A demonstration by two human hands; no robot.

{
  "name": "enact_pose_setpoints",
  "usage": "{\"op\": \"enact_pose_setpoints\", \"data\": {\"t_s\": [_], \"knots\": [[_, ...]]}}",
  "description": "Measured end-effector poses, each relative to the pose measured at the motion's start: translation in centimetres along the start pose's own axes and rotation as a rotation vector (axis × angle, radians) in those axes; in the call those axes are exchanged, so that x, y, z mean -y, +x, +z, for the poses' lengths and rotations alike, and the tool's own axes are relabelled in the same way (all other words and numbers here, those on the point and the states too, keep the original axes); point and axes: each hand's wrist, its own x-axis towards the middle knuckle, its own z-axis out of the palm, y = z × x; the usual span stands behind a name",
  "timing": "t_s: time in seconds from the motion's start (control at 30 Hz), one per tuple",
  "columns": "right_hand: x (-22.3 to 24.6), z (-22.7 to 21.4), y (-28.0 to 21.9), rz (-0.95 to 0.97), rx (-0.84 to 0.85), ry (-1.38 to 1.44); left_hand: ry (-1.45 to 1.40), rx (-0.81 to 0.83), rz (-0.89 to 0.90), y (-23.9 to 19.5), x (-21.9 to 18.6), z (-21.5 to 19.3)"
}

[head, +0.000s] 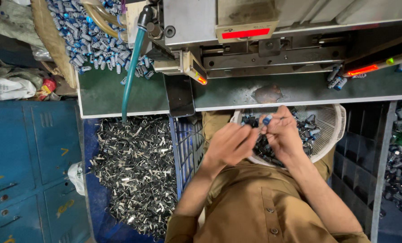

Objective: The person repeatedly picks small cylindrical components from a white basket, places them into a machine slot, and retrieves processed parts that fall into a blue bin. The person continues this cycle throughout the clip.

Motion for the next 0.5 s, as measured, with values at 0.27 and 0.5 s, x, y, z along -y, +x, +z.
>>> {"op": "enact_pose_setpoints", "data": {"t_s": [0.27, 0.5], "knots": [[5.0, 5.0, 1.4, -0.433, 0.093, -0.483, -0.262, -1.263, -0.739, -6.8, 1.8, -5.3], [10.3, 9.1, 9.6, -1.212, 0.215, -1.485, -0.81, -1.428, -0.906, -9.7, 2.4, -1.4]]}}
